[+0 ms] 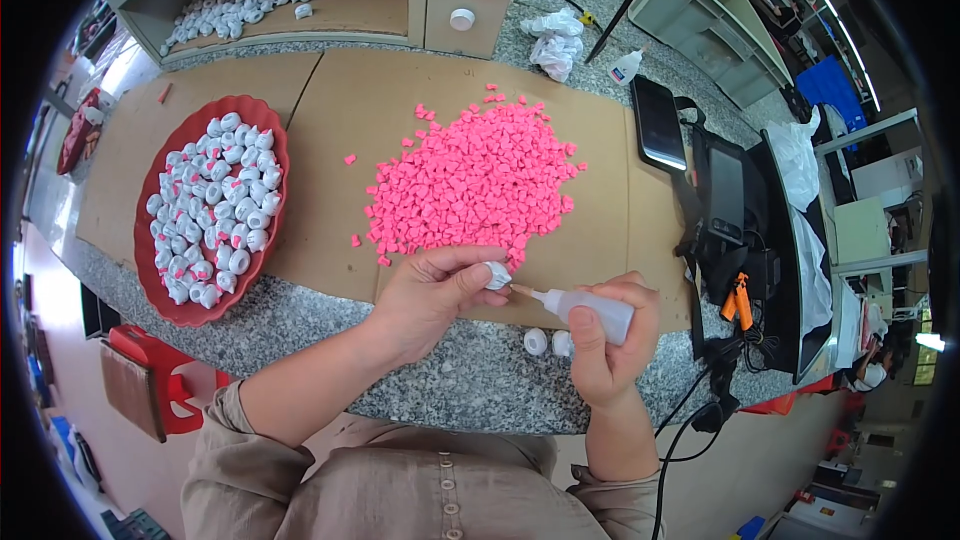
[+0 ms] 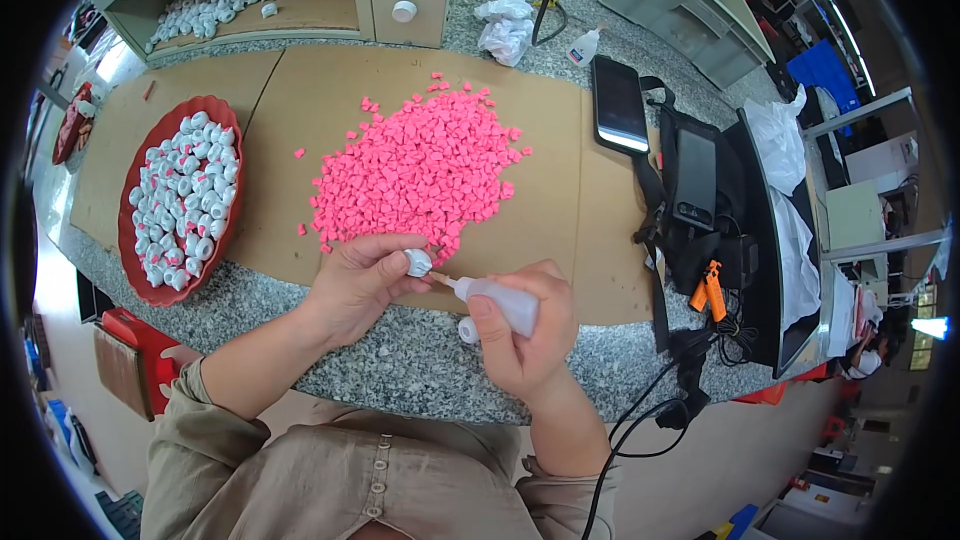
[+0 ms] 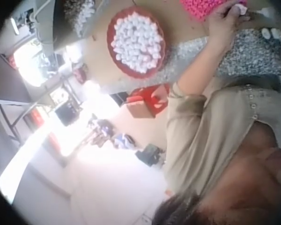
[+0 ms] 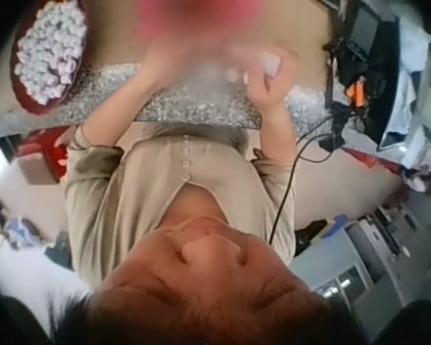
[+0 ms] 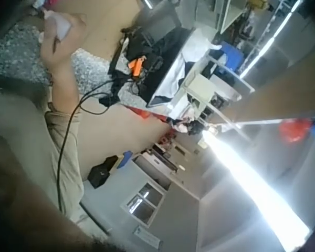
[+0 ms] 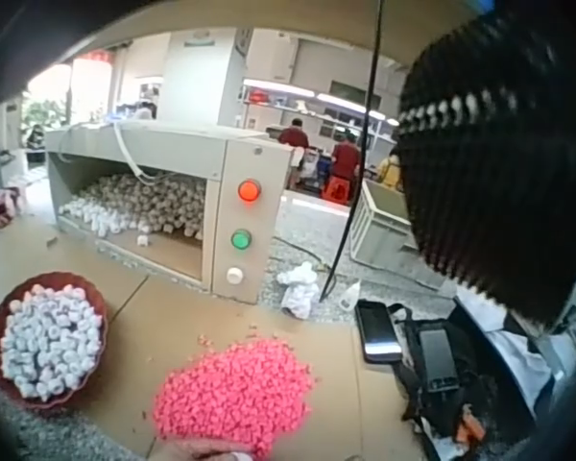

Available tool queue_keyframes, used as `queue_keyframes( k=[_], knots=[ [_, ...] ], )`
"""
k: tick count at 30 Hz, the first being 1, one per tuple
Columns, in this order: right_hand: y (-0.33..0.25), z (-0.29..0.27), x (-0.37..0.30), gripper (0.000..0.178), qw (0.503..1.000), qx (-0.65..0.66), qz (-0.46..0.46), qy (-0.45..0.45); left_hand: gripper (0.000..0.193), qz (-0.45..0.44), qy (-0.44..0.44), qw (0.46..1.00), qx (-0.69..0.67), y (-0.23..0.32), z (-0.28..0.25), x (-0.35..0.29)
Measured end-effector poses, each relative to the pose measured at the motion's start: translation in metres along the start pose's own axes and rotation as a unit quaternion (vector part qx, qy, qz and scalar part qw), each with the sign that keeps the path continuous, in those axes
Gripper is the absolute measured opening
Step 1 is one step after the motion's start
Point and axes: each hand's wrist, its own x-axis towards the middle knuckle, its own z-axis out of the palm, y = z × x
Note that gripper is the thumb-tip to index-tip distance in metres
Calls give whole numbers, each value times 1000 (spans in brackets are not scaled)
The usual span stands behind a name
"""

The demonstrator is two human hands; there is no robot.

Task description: Glue small pink decorative pieces onto white circular toy components.

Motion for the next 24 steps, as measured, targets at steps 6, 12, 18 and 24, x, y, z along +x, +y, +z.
queue_keyframes(
  k=[6,12,18,24],
  knots=[
    [0,-1,1,20,1000,-8,-3,-6,23,-3,0,1000,3,0,-1,0],
    [0,0,1,20,1000,5,4,8,23,-1,1,1000,1,-1,-2,0],
    [0,0,1,19,1000,3,7,2,22,1,8,1000,1,0,0,0],
    [2,-5,0,20,1000,-11,-2,-10,21,1,3,1000,-7,1,1,1]
  ],
)
